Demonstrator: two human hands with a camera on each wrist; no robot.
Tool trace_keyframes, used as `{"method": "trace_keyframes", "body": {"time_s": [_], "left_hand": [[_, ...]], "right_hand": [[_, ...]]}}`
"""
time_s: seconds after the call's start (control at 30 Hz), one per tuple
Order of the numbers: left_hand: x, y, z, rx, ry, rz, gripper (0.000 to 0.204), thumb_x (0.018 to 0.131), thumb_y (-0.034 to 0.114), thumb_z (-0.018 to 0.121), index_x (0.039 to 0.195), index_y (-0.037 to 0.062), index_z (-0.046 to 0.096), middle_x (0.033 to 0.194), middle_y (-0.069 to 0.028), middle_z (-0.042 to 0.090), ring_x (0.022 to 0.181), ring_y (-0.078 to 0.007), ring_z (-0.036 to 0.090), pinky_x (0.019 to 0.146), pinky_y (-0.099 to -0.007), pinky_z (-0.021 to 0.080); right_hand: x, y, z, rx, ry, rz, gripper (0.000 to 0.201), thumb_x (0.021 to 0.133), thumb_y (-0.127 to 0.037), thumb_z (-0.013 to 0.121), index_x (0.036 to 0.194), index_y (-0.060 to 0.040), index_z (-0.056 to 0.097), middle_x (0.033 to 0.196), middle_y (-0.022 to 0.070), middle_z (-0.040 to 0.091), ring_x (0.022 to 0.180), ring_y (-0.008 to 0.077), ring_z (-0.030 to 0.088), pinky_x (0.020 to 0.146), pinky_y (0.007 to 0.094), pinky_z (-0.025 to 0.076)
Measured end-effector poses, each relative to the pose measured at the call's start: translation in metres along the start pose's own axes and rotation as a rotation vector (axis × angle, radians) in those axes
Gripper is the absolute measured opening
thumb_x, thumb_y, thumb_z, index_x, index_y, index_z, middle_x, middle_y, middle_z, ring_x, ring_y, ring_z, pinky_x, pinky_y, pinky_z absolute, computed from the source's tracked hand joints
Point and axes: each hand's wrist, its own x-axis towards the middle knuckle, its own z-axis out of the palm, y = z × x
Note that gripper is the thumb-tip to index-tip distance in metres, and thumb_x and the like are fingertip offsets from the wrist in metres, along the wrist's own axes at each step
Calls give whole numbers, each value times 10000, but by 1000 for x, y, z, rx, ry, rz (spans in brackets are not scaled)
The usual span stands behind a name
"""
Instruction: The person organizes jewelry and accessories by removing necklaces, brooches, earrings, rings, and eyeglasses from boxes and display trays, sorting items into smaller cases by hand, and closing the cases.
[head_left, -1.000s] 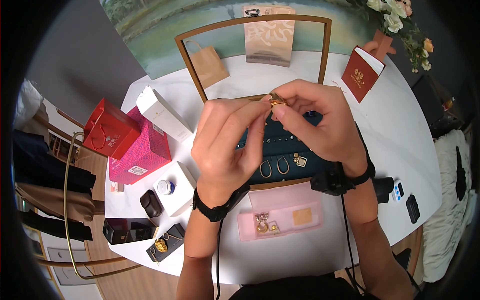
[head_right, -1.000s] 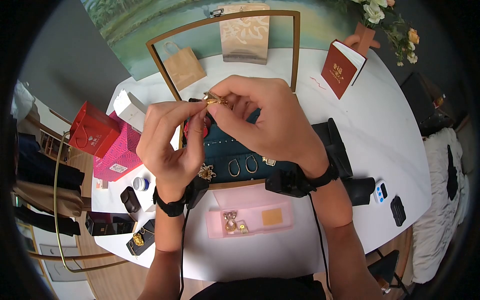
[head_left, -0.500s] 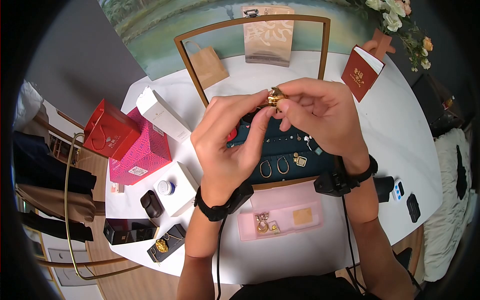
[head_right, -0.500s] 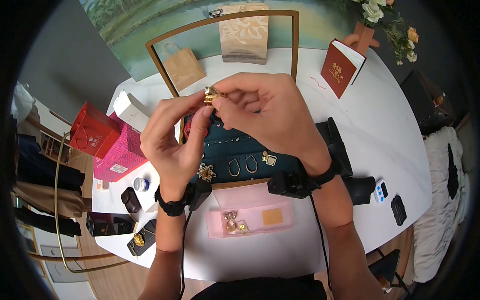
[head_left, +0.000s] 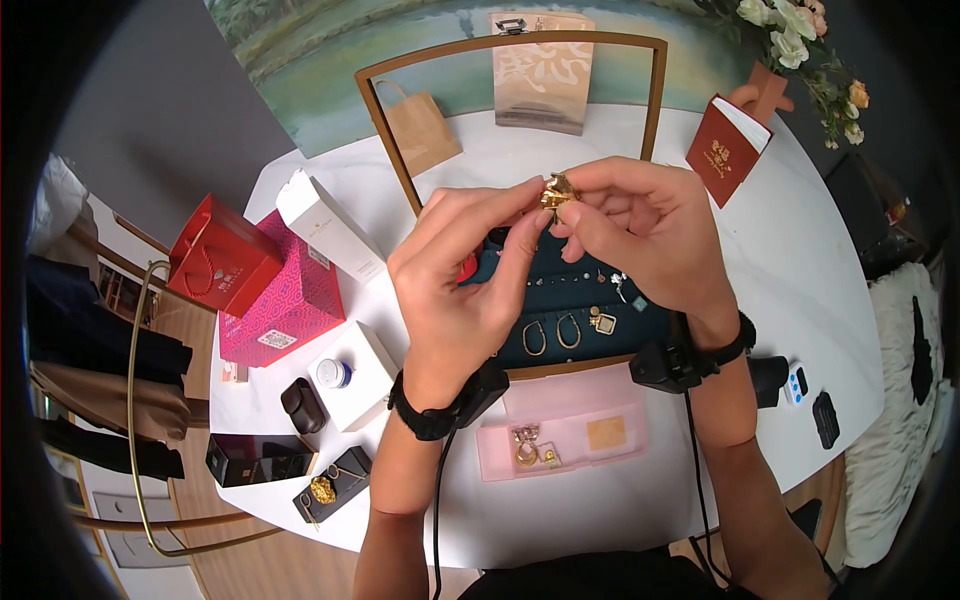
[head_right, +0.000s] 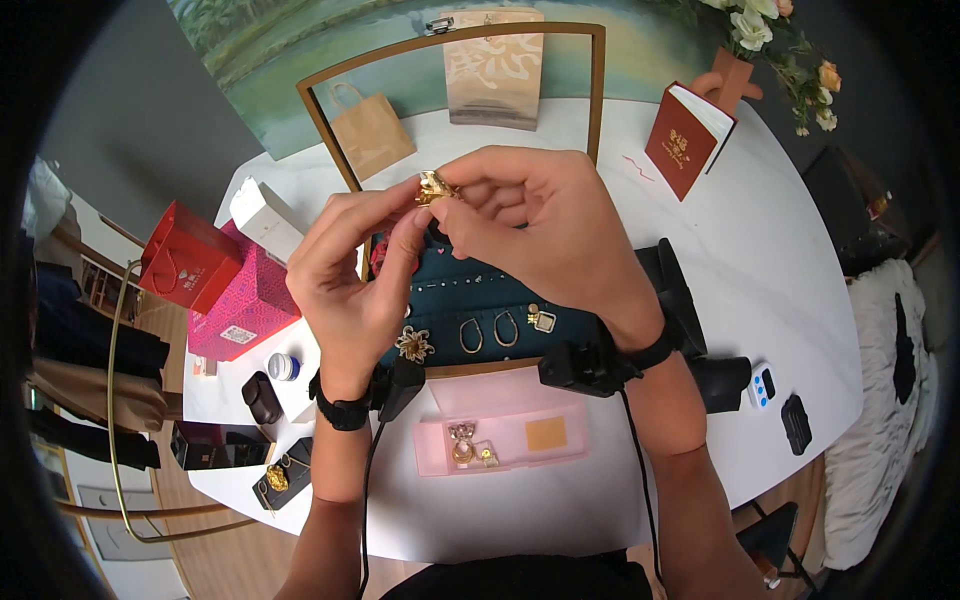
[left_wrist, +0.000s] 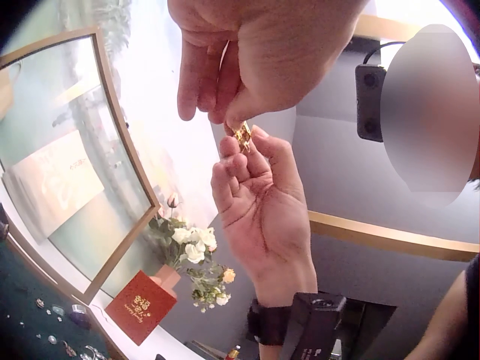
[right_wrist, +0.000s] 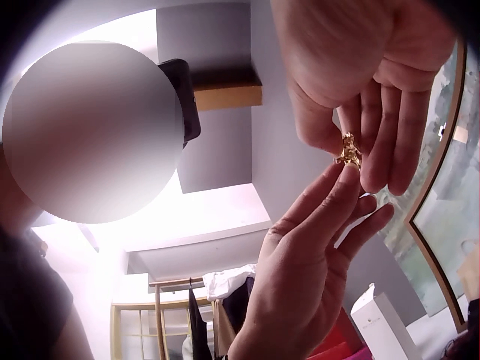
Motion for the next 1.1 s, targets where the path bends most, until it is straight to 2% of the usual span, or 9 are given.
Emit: {"method": "trace_keyframes", "body": {"time_s": [0.43,0.47,0.53,0.63,0.7,0.87,0.93,1.03,1.1], "left_hand": [[-1,0,-2,53,-54,44,230,803,-70,765,1030,-49,737,901,-119,719,809,-153,653,738,-250,510],[0,0,-1,53,-53,45,230,803,-70,765,1030,-49,737,901,-119,719,809,-153,653,738,-250,510],[0,-2,0,52,-3,67,231,764,-65,768,988,-13,749,847,-103,726,745,-201,649,696,-277,495],[-1,-3,1,42,5,60,236,761,-70,767,989,-16,745,842,-100,721,741,-199,646,677,-271,491],[-1,-1,1,29,19,16,236,760,-72,767,988,-17,743,841,-98,719,741,-197,646,669,-270,490],[0,2,2,1,92,-8,246,741,-89,768,973,-11,739,842,-94,713,732,-203,645,661,-274,494],[2,-3,-1,137,84,212,256,720,-105,771,953,-3,735,842,-94,711,728,-211,643,660,-281,497],[1,-2,-4,205,51,271,198,758,-113,733,939,-35,716,884,-118,718,783,-188,660,717,-284,512],[0,-1,-1,207,73,268,209,740,-111,748,924,-19,713,864,-102,713,765,-199,651,683,-284,503]], "right_hand": [[-1,-1,0,-81,32,-42,199,904,-29,697,1064,89,685,858,73,714,765,85,677,704,211,562],[-1,-2,0,-98,17,-34,207,916,-2,664,1091,109,666,921,110,715,770,111,682,700,228,568],[0,-3,0,-115,2,-26,218,928,25,631,1119,129,646,984,147,717,775,137,687,697,245,574],[2,-5,2,-156,-8,12,219,929,26,631,1125,122,648,993,149,720,774,132,686,694,241,572],[2,-1,5,-54,39,-38,204,911,-62,712,1058,77,696,849,84,726,717,86,676,652,203,546],[1,-1,7,-112,33,-33,222,890,4,707,1092,90,679,922,115,729,749,108,686,677,217,560],[0,-3,6,-161,6,-9,252,885,57,688,1130,108,657,989,135,725,777,125,691,705,230,572],[0,-2,6,-157,0,5,284,864,60,709,1139,104,659,1013,134,721,813,125,695,732,233,577],[-1,0,4,-268,-25,-115,333,842,59,730,1165,97,656,1042,135,715,852,125,694,758,234,577]]}}
